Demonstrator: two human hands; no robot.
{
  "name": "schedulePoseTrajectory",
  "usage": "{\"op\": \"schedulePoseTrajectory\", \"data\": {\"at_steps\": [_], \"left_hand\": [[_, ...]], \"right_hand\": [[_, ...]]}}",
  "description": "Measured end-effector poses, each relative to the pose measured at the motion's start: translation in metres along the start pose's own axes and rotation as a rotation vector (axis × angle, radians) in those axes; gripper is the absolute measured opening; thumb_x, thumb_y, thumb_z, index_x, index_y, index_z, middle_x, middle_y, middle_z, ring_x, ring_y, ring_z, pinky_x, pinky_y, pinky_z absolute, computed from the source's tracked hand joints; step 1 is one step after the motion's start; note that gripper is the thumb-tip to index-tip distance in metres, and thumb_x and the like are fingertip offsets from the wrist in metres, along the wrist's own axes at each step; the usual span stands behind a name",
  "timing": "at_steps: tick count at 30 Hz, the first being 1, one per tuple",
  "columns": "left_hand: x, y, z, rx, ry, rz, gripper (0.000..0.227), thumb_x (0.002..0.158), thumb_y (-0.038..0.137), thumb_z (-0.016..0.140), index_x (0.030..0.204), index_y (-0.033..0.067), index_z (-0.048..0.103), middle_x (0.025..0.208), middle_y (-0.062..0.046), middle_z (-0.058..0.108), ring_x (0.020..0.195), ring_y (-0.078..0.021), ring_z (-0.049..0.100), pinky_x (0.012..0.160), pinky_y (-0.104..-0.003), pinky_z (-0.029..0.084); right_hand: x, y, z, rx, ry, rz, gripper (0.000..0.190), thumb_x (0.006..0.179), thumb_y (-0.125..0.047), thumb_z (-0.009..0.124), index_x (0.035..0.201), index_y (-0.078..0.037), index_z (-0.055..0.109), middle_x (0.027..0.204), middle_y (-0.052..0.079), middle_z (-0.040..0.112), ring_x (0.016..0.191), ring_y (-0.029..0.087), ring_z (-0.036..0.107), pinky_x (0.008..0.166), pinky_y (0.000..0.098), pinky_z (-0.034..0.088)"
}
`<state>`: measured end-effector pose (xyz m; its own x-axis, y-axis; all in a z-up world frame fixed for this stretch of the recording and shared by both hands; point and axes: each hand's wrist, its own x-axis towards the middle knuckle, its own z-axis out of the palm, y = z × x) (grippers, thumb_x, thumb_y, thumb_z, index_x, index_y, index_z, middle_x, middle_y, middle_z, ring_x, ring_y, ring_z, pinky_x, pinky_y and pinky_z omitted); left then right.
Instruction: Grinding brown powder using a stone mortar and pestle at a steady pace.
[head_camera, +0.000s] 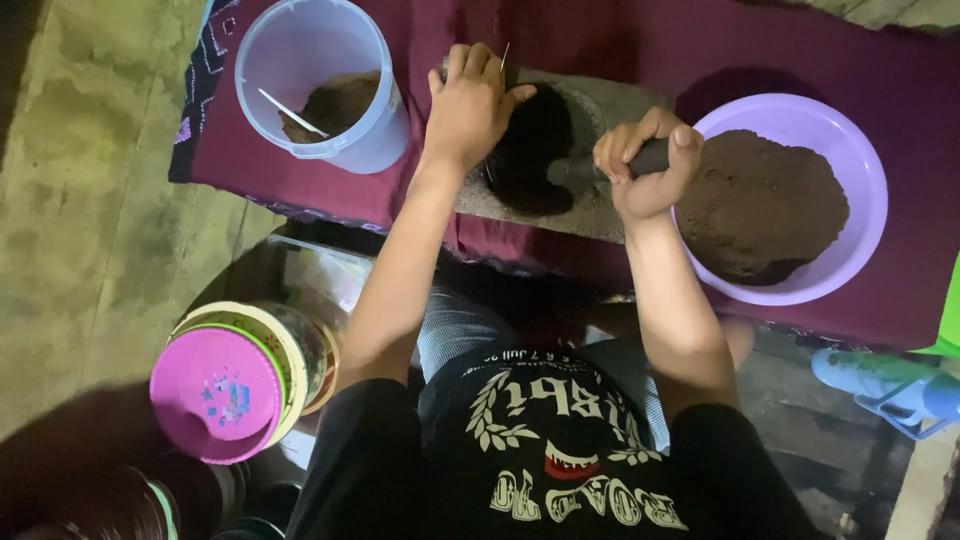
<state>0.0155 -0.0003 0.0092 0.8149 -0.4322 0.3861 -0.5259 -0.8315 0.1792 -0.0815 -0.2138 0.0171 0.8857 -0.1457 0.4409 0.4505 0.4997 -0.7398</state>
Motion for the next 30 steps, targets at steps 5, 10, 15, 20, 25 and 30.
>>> {"op": "schedulePoseTrajectory", "data": {"at_steps": [5,10,15,20,25,30], "left_hand": [[-0.002,0.0,0.002,-0.017,0.002,-0.001,0.048,0.104,0.05,0.064,0.097,0.0022,0.06,0.108,-0.011,0.059,0.106,-0.0351,0.049,0.078,-0.057,0.045],[-0.002,0.0,0.003,0.008,0.047,0.022,0.05,0.104,0.051,0.065,0.094,0.0026,0.059,0.105,-0.01,0.056,0.102,-0.0349,0.048,0.075,-0.055,0.045],[-0.004,0.0,0.003,-0.006,0.063,0.041,0.048,0.105,0.049,0.064,0.096,0.0026,0.058,0.107,-0.01,0.055,0.103,-0.0353,0.048,0.076,-0.055,0.045],[-0.003,0.001,-0.002,-0.055,-0.008,-0.012,0.043,0.105,0.044,0.067,0.099,0.0019,0.061,0.118,-0.012,0.055,0.112,-0.0367,0.047,0.082,-0.06,0.045],[-0.004,0.002,-0.001,-0.025,-0.024,-0.043,0.048,0.106,0.049,0.065,0.123,0.0049,0.057,0.134,-0.013,0.056,0.12,-0.0414,0.05,0.085,-0.068,0.046],[-0.006,-0.003,0.005,-0.124,0.104,0.0,0.033,0.101,0.043,0.071,0.103,0.0116,0.061,0.101,-0.01,0.067,0.103,-0.0405,0.057,0.09,-0.058,0.036]], "right_hand": [[-0.004,-0.003,-0.001,-0.049,-0.007,0.004,0.05,0.102,-0.048,0.04,0.07,-0.01,0.045,0.044,0.004,0.03,0.038,0.017,0.025,0.047,0.0331,0.029],[-0.004,-0.003,-0.003,-0.013,-0.024,0.011,0.05,0.101,-0.048,0.04,0.07,-0.009,0.045,0.045,0.005,0.031,0.038,0.017,0.023,0.046,0.0329,0.025],[-0.006,-0.002,-0.002,0.004,-0.063,-0.033,0.047,0.102,-0.044,0.039,0.073,-0.008,0.046,0.045,0.005,0.029,0.038,0.016,0.021,0.045,0.0335,0.023],[-0.014,0.004,0.006,-0.034,-0.096,-0.062,0.044,0.104,-0.038,0.043,0.074,-0.006,0.048,0.045,0.009,0.033,0.037,0.019,0.026,0.046,0.0346,0.028],[-0.02,-0.019,0.038,-0.077,-0.198,-0.109,0.053,0.105,-0.046,0.048,0.072,-0.005,0.045,0.048,0.007,0.037,0.041,0.02,0.031,0.051,0.0364,0.028],[-0.021,-0.04,0.054,-0.058,-0.223,-0.264,0.044,0.105,-0.039,0.043,0.078,-0.005,0.049,0.049,0.006,0.032,0.04,0.02,0.027,0.047,0.0392,0.027]]}}
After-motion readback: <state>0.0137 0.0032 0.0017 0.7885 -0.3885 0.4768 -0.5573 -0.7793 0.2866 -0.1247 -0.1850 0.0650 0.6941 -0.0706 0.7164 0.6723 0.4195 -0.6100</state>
